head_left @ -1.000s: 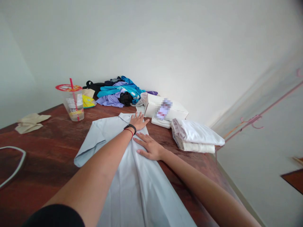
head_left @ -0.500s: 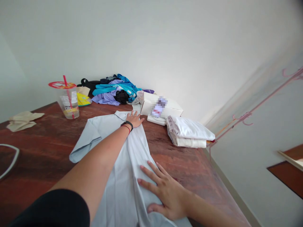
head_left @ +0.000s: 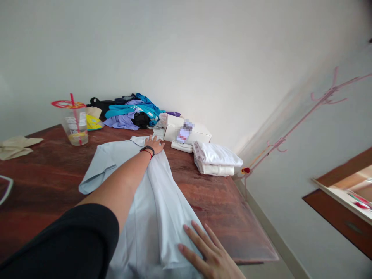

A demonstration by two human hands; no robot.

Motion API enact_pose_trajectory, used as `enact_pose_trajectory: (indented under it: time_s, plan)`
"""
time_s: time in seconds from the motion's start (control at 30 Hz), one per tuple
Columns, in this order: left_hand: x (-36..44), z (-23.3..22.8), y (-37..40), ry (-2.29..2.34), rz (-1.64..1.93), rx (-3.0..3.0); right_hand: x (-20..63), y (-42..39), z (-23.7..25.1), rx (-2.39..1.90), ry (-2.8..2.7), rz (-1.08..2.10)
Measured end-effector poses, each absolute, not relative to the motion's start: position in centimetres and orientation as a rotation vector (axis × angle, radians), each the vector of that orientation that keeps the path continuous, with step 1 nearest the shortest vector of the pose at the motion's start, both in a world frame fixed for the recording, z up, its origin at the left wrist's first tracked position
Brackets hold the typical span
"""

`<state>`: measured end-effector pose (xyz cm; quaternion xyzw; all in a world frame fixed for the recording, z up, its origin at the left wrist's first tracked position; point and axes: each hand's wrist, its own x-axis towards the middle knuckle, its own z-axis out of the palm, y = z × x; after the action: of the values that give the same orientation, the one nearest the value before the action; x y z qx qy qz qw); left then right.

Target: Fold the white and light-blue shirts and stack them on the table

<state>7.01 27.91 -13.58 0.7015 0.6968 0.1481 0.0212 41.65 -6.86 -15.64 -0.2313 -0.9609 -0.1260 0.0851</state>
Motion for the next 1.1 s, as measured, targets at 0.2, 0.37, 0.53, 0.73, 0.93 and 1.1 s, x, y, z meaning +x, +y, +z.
enact_pose_trajectory:
  time_s: [0.2,0.37,0.53,0.73,0.93,1.1]
  plan:
    - [7.5,-10.8,24.4,1.978,0.634,2.441,43.3,-8.0,-15.5,-0.769,-2.763,-0.537]
    - [4.9,-8.5,14.9,1.576,0.588,2.707,43.8,-8.6,-18.4,-0.756,-2.677,-0.577]
    - [-0.9,-7.2,1.0,1.213,0.320,2.698,43.0,-8.5,-18.4,-0.657,-2.688,-0.532]
    - [-5.1,-8.4,-6.3,1.257,0.182,2.666,44.1,-7.5,-15.0,-0.741,-2.787,-0.266]
    - [-5.5,-10.5,-4.2,1.569,0.233,2.903,45.8,-6.6,-13.4,-0.888,-2.840,0.233]
    - [-8.4,-10.5,-1.0,1.801,0.248,2.972,48.2,-5.5,-13.2,-1.093,-2.754,0.538]
